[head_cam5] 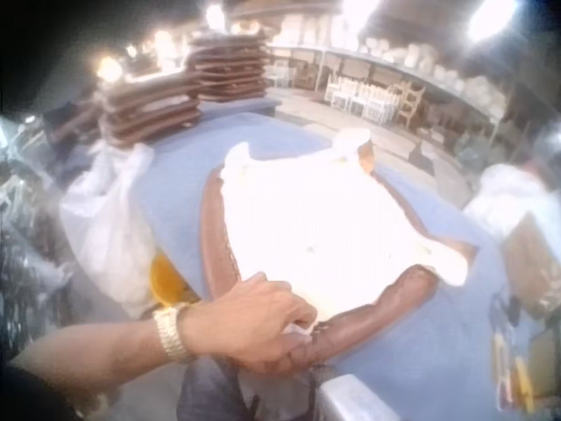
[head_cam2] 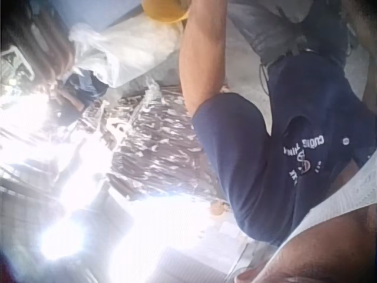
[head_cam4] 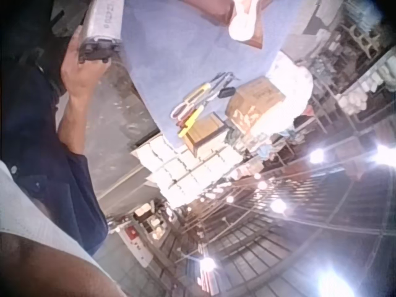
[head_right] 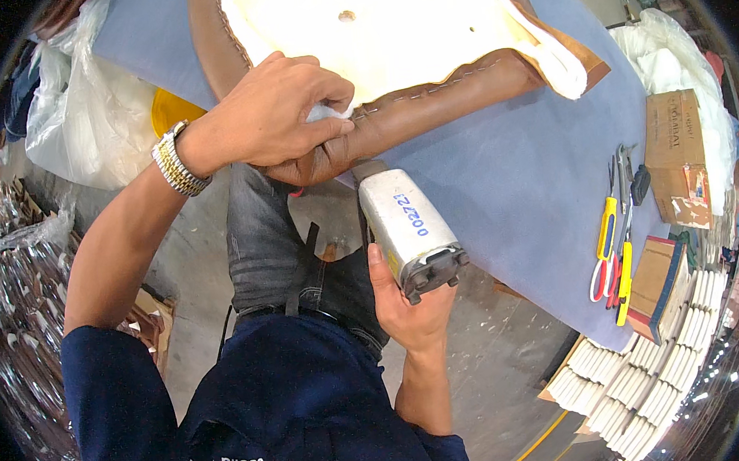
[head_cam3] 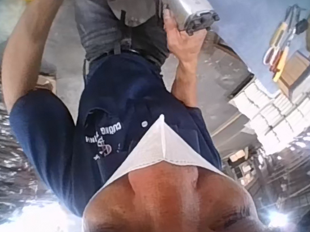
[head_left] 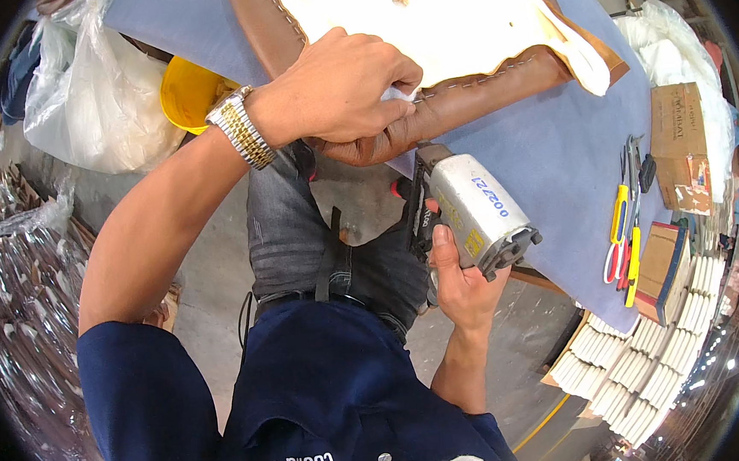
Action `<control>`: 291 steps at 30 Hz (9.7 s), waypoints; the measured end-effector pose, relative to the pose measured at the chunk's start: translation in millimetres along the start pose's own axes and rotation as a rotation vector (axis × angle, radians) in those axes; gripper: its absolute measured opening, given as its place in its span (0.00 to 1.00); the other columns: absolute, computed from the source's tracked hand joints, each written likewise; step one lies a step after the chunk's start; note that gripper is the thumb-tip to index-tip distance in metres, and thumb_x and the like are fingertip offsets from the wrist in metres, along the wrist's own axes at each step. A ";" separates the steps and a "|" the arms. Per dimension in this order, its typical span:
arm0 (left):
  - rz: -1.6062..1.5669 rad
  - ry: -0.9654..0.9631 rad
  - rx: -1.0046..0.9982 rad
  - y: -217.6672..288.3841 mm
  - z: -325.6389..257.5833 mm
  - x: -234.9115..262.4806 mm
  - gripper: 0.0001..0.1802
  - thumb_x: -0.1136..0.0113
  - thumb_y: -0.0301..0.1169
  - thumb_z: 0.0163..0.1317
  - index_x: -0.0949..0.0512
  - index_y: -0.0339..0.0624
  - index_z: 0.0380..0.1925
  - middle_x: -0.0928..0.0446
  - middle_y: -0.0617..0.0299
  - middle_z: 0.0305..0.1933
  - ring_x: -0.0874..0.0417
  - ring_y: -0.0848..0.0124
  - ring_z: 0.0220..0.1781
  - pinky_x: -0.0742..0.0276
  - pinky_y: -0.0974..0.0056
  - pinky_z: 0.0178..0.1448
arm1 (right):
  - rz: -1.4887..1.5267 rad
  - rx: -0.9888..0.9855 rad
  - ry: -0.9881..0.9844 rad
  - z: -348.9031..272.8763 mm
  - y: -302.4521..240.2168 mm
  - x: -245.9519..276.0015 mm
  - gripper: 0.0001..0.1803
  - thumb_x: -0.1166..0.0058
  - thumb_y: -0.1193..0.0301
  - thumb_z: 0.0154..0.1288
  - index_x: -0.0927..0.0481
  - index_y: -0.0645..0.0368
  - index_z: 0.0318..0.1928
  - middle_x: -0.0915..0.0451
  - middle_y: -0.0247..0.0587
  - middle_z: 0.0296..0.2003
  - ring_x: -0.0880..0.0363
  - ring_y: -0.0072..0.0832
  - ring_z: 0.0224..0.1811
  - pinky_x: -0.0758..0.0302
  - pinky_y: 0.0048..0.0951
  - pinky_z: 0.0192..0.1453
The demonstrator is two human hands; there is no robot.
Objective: The person staples white fabric onto a brown cushion base using a pneumatic staple gun. They repeatedly pull the fabric taut, fire staples along the edges, and use a yellow-handled screwdriver to tuck and smooth the fabric into the cushion's crevices. The person works around the perimeter of the cushion, adjusting the fabric and securing it in place.
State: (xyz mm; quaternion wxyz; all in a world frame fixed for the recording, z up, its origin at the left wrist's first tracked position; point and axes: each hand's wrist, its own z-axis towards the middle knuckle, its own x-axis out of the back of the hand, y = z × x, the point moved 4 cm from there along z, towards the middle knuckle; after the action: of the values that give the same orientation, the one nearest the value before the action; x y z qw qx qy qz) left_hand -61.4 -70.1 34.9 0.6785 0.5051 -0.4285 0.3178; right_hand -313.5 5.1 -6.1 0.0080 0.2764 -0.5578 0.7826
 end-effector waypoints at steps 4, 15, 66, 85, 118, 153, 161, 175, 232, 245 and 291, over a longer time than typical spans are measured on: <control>-0.072 0.101 -0.048 -0.8 -2.5 1.3 0.14 0.32 0.39 0.63 0.13 0.39 0.37 0.15 0.50 0.32 0.13 0.52 0.38 0.21 0.52 0.48 | -0.027 0.011 -0.034 7.1 -3.7 -2.7 0.23 0.37 0.79 0.70 0.26 0.70 0.62 0.14 0.54 0.51 0.18 0.27 0.37 0.22 0.27 0.38; -0.171 0.086 0.040 -2.7 -2.6 0.6 0.15 0.30 0.39 0.62 0.12 0.35 0.35 0.14 0.46 0.31 0.12 0.51 0.34 0.18 0.54 0.42 | -0.157 0.024 -0.041 25.5 -23.4 -7.3 0.20 0.29 0.77 0.53 0.15 0.62 0.49 0.18 0.52 0.49 0.11 0.45 0.44 0.17 0.37 0.46; 0.335 0.210 0.515 -235.3 72.3 75.2 0.36 0.50 0.56 0.75 0.25 0.37 0.68 0.19 0.35 0.61 0.20 0.37 0.64 0.24 0.45 0.67 | 1.137 -0.180 0.690 -17.3 130.0 179.4 0.29 0.60 0.64 0.86 0.43 0.68 0.77 0.27 0.68 0.66 0.30 0.21 0.36 0.23 0.25 0.41; -0.333 -0.184 -0.509 90.8 62.1 -28.7 0.21 0.21 0.39 0.54 0.13 0.44 0.46 0.16 0.53 0.46 0.17 0.51 0.53 0.23 0.51 0.60 | 0.709 -0.274 0.689 -60.9 40.8 148.8 0.29 0.52 0.63 0.77 0.35 0.72 0.69 0.19 0.66 0.54 0.30 0.22 0.20 0.30 0.24 0.20; -0.559 -0.300 -0.473 42.4 78.3 -35.6 0.15 0.36 0.28 0.58 0.11 0.40 0.45 0.13 0.49 0.44 0.13 0.52 0.45 0.19 0.54 0.53 | 0.158 -0.537 0.050 -0.8 -48.9 42.2 0.24 0.52 0.81 0.74 0.33 0.70 0.68 0.17 0.54 0.55 0.22 0.20 0.26 0.22 0.24 0.30; -0.450 -0.189 -0.389 39.5 68.9 -29.6 0.11 0.30 0.32 0.59 0.12 0.41 0.40 0.15 0.53 0.37 0.15 0.54 0.45 0.21 0.54 0.50 | 0.376 -0.487 0.220 -45.7 -42.5 57.3 0.28 0.52 0.79 0.74 0.37 0.74 0.72 0.17 0.56 0.56 0.22 0.21 0.25 0.23 0.24 0.30; -0.433 -0.088 -0.341 50.3 59.7 -36.5 0.09 0.28 0.36 0.61 0.13 0.42 0.35 0.15 0.59 0.37 0.17 0.58 0.46 0.25 0.54 0.54 | 0.338 -0.399 0.260 -57.7 -33.0 50.8 0.28 0.49 0.74 0.74 0.36 0.78 0.69 0.18 0.66 0.52 0.23 0.25 0.21 0.21 0.29 0.24; -0.485 0.121 -0.413 47.1 61.0 -37.8 0.08 0.34 0.28 0.57 0.11 0.35 0.30 0.18 0.40 0.24 0.14 0.45 0.29 0.18 0.51 0.41 | 0.297 -0.512 0.201 -15.4 -43.6 33.7 0.31 0.51 0.86 0.72 0.41 0.69 0.73 0.19 0.58 0.56 0.20 0.21 0.28 0.22 0.22 0.29; -0.413 0.018 -0.281 29.4 57.6 -23.5 0.10 0.34 0.29 0.58 0.11 0.36 0.37 0.14 0.45 0.34 0.12 0.49 0.36 0.18 0.53 0.46 | 0.157 -0.399 0.145 -13.3 -46.7 15.6 0.31 0.55 0.83 0.72 0.41 0.70 0.74 0.22 0.67 0.60 0.20 0.25 0.29 0.21 0.24 0.31; -0.458 0.066 -0.290 25.5 55.8 -30.6 0.08 0.34 0.30 0.58 0.12 0.37 0.32 0.16 0.48 0.33 0.13 0.47 0.39 0.19 0.50 0.48 | 0.074 -0.576 0.157 4.7 -62.9 7.4 0.21 0.57 0.81 0.76 0.31 0.74 0.66 0.17 0.51 0.51 0.23 0.22 0.26 0.24 0.24 0.33; -0.357 0.140 -0.159 14.0 13.6 -17.1 0.09 0.30 0.33 0.59 0.12 0.37 0.30 0.16 0.48 0.28 0.15 0.49 0.31 0.21 0.53 0.37 | 0.144 -0.406 0.078 -33.2 -59.3 -22.5 0.28 0.56 0.81 0.75 0.42 0.75 0.72 0.21 0.63 0.58 0.21 0.24 0.27 0.20 0.26 0.32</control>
State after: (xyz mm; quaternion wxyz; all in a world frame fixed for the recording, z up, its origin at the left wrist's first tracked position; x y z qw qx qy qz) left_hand -84.5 -79.0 26.9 0.7899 0.4945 -0.3076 0.1919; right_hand -289.5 63.3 28.0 0.0294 0.1981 -0.7215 0.6628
